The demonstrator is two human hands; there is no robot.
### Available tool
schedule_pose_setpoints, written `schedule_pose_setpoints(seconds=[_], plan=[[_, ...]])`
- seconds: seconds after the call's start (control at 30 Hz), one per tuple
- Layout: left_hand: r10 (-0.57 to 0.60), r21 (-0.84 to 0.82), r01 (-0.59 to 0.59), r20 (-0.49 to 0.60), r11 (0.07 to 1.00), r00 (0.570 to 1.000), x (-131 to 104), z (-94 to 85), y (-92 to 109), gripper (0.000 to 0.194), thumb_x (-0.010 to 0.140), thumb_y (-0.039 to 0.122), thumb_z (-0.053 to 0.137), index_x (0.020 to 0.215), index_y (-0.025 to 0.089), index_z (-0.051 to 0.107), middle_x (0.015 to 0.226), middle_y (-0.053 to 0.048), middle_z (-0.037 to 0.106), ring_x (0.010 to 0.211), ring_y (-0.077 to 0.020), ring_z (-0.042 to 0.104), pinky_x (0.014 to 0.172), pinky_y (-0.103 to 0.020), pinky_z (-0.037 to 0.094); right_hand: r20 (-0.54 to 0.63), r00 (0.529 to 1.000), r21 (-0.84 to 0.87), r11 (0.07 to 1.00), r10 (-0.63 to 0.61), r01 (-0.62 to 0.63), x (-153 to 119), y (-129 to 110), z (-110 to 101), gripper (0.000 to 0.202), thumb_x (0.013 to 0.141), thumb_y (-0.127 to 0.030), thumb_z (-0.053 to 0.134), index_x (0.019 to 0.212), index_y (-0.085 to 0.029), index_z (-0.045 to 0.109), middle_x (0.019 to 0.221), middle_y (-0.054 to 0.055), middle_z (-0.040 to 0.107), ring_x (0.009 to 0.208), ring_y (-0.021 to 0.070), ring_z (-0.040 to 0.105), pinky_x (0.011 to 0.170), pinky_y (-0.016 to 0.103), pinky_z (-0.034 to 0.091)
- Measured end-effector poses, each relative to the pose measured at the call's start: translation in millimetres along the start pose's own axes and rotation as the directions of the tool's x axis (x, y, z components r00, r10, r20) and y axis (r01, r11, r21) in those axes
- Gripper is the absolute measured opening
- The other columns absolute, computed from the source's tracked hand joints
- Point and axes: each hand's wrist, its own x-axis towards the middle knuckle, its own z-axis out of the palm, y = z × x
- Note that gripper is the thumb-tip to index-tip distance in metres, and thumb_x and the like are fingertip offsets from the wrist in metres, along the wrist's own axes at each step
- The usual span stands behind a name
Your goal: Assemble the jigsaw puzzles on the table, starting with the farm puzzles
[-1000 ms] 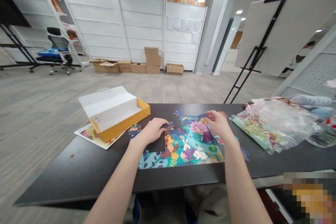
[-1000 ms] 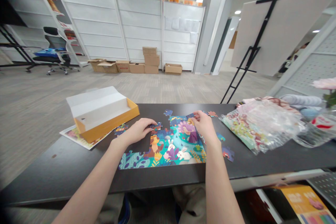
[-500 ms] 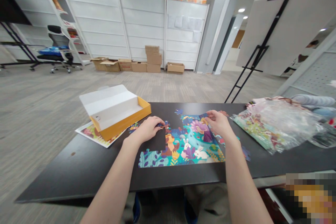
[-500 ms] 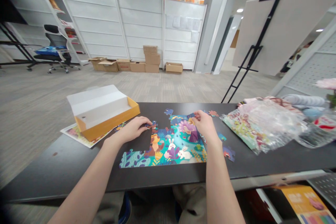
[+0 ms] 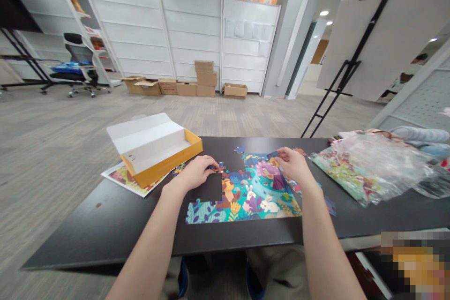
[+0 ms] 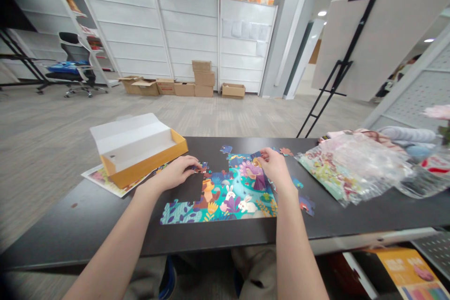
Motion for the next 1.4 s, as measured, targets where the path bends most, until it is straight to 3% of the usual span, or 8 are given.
schedule_pose_setpoints(seconds=[0.7,1.07,1.17,1.3,1.4], plan=[[-0.054,-0.002,0.054,-0.005,0.999,0.999,-3.5,-8.8,7.7,0.025,0.086,0.011,0.056,0.098,0.022,0.075,0.109,-0.006,0.073,0.105,-0.0217,0.066,0.097,-0.033,0.051,-0.001,1.000,-0.019,1.000,-0.005,0.005,0.3,0.3,0.4,0.019,0.078,-0.022,0.064,0.095,-0.018,0.071,0.080,0.005,0.074,0.072,0.0193,0.069,0.072,0.031,0.055],[-0.104,0.015,0.104,-0.025,0.994,0.994,-2.4,-5.8,0.4,0.032,0.085,0.010,0.056,0.112,0.019,0.070,0.118,-0.008,0.072,0.111,-0.0236,0.066,0.102,-0.036,0.050,0.100,0.995,0.181,0.983,-0.001,-0.017,0.7,-6.0,0.6,0.032,0.079,-0.026,0.063,0.110,-0.021,0.068,0.079,0.002,0.069,0.071,0.0196,0.071,0.066,0.029,0.053],[-0.144,0.002,0.145,-0.094,0.989,0.985,-7.0,-21.0,-0.1,0.037,0.084,0.009,0.052,0.115,0.018,0.070,0.120,-0.008,0.072,0.113,-0.0220,0.066,0.105,-0.034,0.049,0.071,0.997,0.114,0.993,0.029,-0.037,0.7,-6.0,-4.2,0.031,0.079,-0.024,0.062,0.108,-0.020,0.070,0.079,0.003,0.070,0.071,0.0196,0.070,0.068,0.030,0.052],[-0.272,0.057,0.293,-0.239,0.954,0.932,-25.3,-59.9,1.9,0.037,0.087,0.012,0.046,0.115,0.016,0.070,0.118,-0.009,0.074,0.110,-0.0248,0.068,0.103,-0.038,0.050,-0.010,0.998,-0.017,0.998,0.054,-0.054,1.0,3.5,-14.0,0.031,0.078,-0.022,0.060,0.106,-0.019,0.073,0.080,0.005,0.072,0.068,0.0191,0.068,0.067,0.030,0.048],[-0.345,0.119,0.360,-0.129,0.925,0.930,-38.8,-79.2,5.8,0.033,0.087,0.021,0.052,0.115,0.018,0.071,0.113,-0.007,0.076,0.102,-0.0242,0.070,0.096,-0.035,0.052,-0.018,0.997,-0.088,0.993,0.080,-0.081,1.1,17.9,-23.4,0.032,0.081,-0.022,0.055,0.107,-0.017,0.074,0.078,0.005,0.072,0.065,0.0183,0.064,0.063,0.029,0.046]])
